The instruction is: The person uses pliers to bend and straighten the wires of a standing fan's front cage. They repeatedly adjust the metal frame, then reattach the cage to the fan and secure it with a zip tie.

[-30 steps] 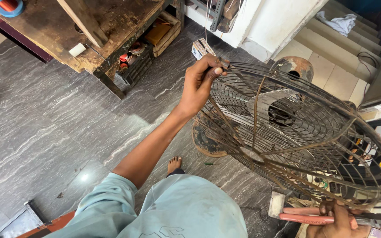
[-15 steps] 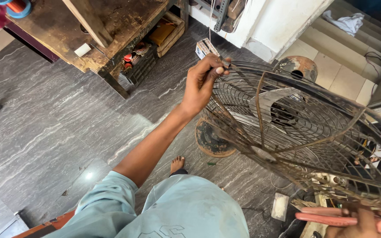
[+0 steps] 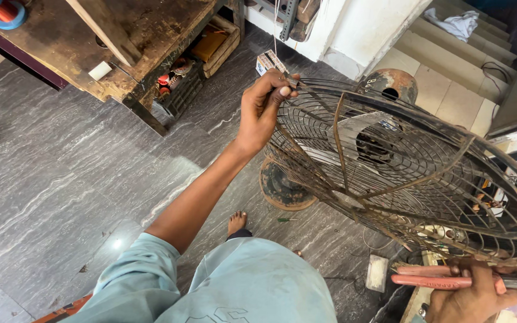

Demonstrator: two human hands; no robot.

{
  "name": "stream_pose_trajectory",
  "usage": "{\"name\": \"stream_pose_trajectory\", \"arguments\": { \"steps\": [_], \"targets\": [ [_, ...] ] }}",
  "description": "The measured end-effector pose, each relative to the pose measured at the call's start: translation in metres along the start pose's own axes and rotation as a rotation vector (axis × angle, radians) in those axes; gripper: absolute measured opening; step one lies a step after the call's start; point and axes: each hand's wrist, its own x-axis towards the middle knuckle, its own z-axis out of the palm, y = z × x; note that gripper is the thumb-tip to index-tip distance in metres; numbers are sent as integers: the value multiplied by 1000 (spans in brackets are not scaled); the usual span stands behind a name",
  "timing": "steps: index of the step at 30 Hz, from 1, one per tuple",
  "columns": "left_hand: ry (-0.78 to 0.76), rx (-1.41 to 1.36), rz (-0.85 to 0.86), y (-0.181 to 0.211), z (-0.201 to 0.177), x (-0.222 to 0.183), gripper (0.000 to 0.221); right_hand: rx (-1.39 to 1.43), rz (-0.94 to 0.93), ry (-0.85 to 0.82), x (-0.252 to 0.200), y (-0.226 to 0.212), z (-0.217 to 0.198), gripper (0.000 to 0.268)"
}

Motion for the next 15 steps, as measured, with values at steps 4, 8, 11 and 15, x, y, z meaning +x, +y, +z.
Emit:
{"name": "stream_pose_trajectory", "arguments": {
  "steps": [4,8,11,15],
  "targets": [
    [18,-2,-28,-4,-10,4,6,23,23,-36,-1,-4,4,54],
    [33,98,96,0,-20,10,5,68,22,-30,-3,0,15,52],
    [8,143,105,3,-23,12,4,2,6,-16,-4,-4,22,50],
    [12,119,7,4,-30,7,13,11,30,52,-6,-5,31,62]
  ]
}}
